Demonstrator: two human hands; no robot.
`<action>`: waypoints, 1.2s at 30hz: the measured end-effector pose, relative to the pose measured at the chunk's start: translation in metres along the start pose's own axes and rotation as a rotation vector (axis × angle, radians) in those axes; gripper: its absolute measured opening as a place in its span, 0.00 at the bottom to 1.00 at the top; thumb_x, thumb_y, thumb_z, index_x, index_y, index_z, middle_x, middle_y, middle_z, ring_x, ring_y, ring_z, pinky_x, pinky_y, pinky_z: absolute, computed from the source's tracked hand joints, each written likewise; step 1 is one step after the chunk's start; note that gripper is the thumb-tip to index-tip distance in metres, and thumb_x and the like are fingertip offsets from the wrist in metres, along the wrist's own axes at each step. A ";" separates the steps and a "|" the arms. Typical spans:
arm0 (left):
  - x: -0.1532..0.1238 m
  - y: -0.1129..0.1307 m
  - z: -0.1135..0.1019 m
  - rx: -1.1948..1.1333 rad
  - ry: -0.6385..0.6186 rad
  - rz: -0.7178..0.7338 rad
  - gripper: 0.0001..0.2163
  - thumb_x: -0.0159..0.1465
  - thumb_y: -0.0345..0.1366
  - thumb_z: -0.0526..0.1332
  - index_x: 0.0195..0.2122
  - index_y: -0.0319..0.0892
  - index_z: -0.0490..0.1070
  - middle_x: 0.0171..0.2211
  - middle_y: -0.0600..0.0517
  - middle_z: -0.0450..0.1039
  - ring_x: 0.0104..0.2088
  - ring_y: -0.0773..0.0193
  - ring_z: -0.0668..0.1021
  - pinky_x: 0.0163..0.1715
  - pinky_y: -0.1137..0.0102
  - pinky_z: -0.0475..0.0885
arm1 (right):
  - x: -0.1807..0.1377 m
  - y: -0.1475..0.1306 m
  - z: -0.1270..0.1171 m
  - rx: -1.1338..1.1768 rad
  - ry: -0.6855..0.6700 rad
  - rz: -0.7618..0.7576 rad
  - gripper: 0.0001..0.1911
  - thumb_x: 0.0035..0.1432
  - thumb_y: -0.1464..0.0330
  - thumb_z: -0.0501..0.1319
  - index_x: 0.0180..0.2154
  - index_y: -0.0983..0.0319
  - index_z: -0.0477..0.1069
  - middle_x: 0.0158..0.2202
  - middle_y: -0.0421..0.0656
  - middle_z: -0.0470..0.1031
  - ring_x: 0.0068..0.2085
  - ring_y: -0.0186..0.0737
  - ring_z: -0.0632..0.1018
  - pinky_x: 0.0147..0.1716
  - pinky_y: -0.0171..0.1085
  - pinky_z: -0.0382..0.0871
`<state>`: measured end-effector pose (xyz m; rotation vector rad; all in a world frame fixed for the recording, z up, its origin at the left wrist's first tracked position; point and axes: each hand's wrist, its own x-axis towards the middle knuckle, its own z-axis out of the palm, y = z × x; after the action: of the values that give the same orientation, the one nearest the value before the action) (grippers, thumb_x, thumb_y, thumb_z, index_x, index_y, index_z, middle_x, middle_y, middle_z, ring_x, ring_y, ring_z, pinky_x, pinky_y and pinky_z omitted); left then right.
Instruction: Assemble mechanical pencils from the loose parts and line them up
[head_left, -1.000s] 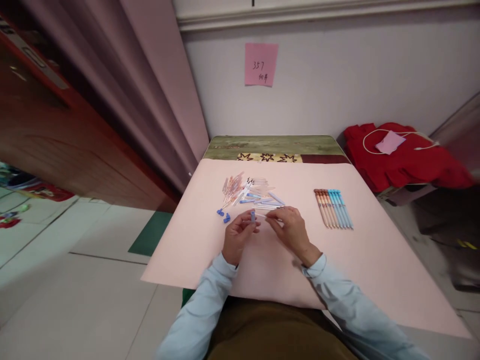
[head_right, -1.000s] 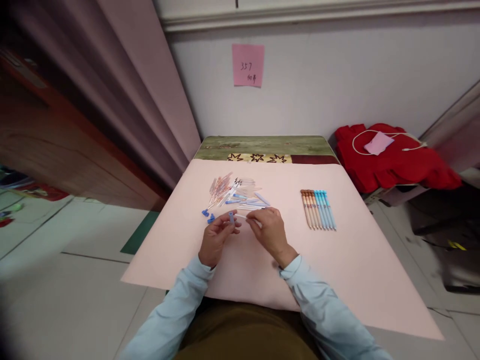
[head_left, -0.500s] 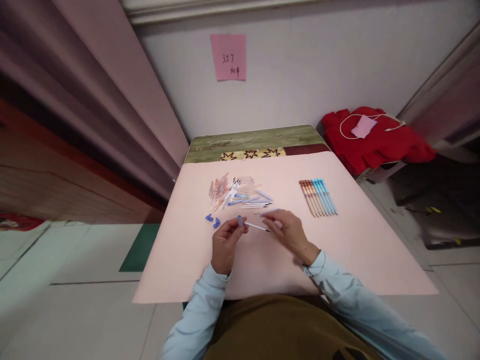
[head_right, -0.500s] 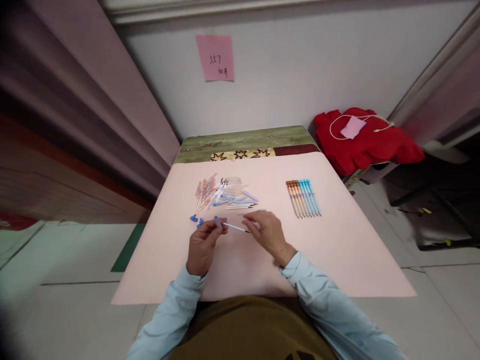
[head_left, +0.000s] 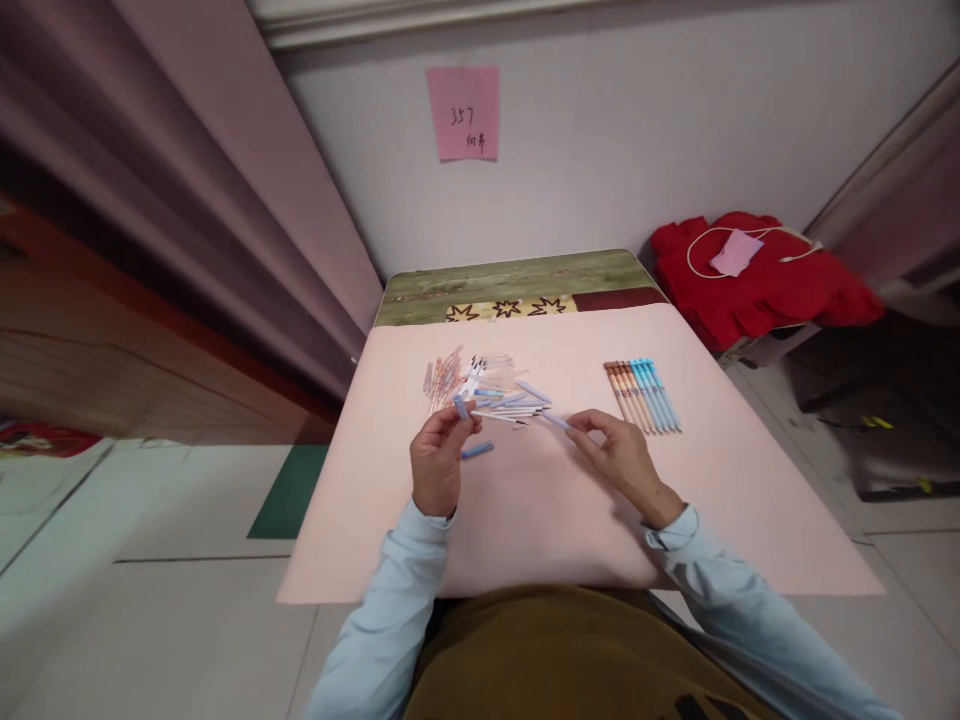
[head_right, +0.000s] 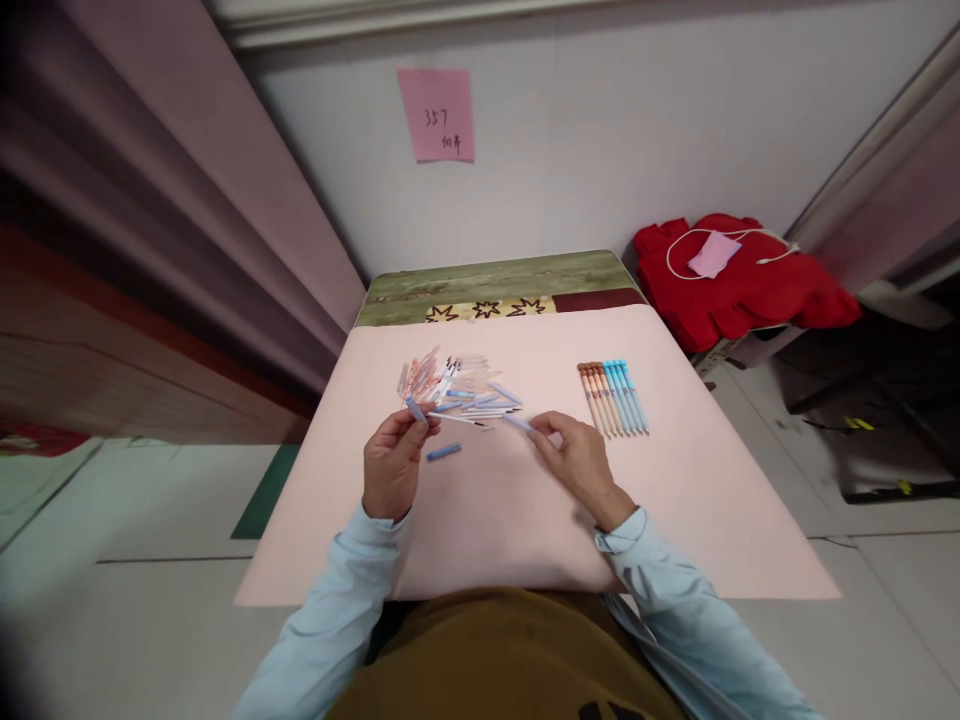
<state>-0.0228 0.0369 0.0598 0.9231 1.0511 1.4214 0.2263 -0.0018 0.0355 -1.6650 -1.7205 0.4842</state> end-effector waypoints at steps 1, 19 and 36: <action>0.001 0.001 0.001 -0.001 0.000 0.004 0.12 0.54 0.38 0.71 0.39 0.42 0.79 0.43 0.48 0.80 0.37 0.65 0.79 0.43 0.65 0.76 | -0.002 -0.005 -0.003 0.056 -0.007 0.024 0.10 0.61 0.61 0.61 0.40 0.56 0.78 0.36 0.39 0.81 0.28 0.37 0.76 0.30 0.36 0.66; 0.001 0.013 -0.005 0.007 -0.013 0.040 0.12 0.56 0.38 0.71 0.40 0.41 0.78 0.38 0.48 0.81 0.36 0.65 0.79 0.41 0.67 0.75 | -0.002 -0.031 -0.005 0.182 -0.002 -0.060 0.07 0.58 0.63 0.62 0.35 0.58 0.77 0.33 0.42 0.80 0.34 0.41 0.79 0.30 0.36 0.70; -0.002 0.015 0.001 0.026 -0.088 -0.017 0.11 0.56 0.37 0.71 0.40 0.42 0.79 0.40 0.48 0.80 0.35 0.65 0.79 0.40 0.68 0.75 | -0.004 -0.029 0.005 0.382 -0.089 0.060 0.09 0.58 0.61 0.63 0.35 0.59 0.77 0.31 0.41 0.77 0.29 0.37 0.75 0.19 0.31 0.60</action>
<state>-0.0262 0.0346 0.0746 0.9845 1.0116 1.3434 0.2016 -0.0082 0.0509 -1.4379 -1.5260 0.8676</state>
